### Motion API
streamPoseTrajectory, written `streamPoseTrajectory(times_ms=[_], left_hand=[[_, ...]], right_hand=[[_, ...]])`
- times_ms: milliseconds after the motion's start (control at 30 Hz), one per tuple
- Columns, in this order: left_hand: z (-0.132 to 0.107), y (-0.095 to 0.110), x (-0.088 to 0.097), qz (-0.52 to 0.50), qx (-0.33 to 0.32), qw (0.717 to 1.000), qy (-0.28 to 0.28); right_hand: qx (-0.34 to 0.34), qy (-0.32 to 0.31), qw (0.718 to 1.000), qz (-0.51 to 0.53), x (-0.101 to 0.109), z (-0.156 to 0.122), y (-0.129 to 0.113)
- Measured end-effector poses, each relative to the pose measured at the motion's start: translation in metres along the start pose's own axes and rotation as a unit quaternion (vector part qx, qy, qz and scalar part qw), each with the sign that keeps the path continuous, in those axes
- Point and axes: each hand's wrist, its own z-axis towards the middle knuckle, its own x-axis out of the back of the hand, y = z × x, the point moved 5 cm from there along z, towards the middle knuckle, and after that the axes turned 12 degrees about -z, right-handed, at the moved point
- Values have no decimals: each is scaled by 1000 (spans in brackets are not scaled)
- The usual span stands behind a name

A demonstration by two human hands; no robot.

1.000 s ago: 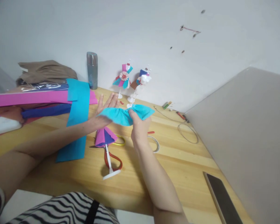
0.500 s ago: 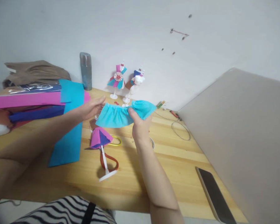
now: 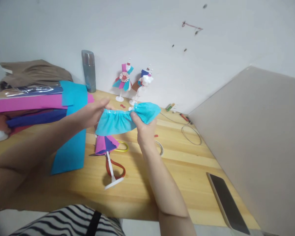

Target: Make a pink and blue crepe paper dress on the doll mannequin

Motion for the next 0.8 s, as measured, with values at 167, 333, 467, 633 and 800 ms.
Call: streamPoseTrajectory(times_ms=[167, 333, 467, 633, 800], left_hand=[[-4, -11, -10, -142, 51, 989, -1], [-5, -14, -8, -125, 63, 989, 40], [-6, -11, -9, -115, 64, 990, 48], [-7, -5, -12, -90, 48, 995, -13], [-7, -2, -9, -24, 42, 995, -85]], right_hand=[[-14, -9, 1000, 5, -3, -2, -4], [-84, -88, 991, 55, -11, -5, -8], [-129, -134, 979, 83, -14, -5, -7], [-160, -123, 975, 91, -12, -3, -1], [-168, -102, 975, 102, -10, 0, 0]])
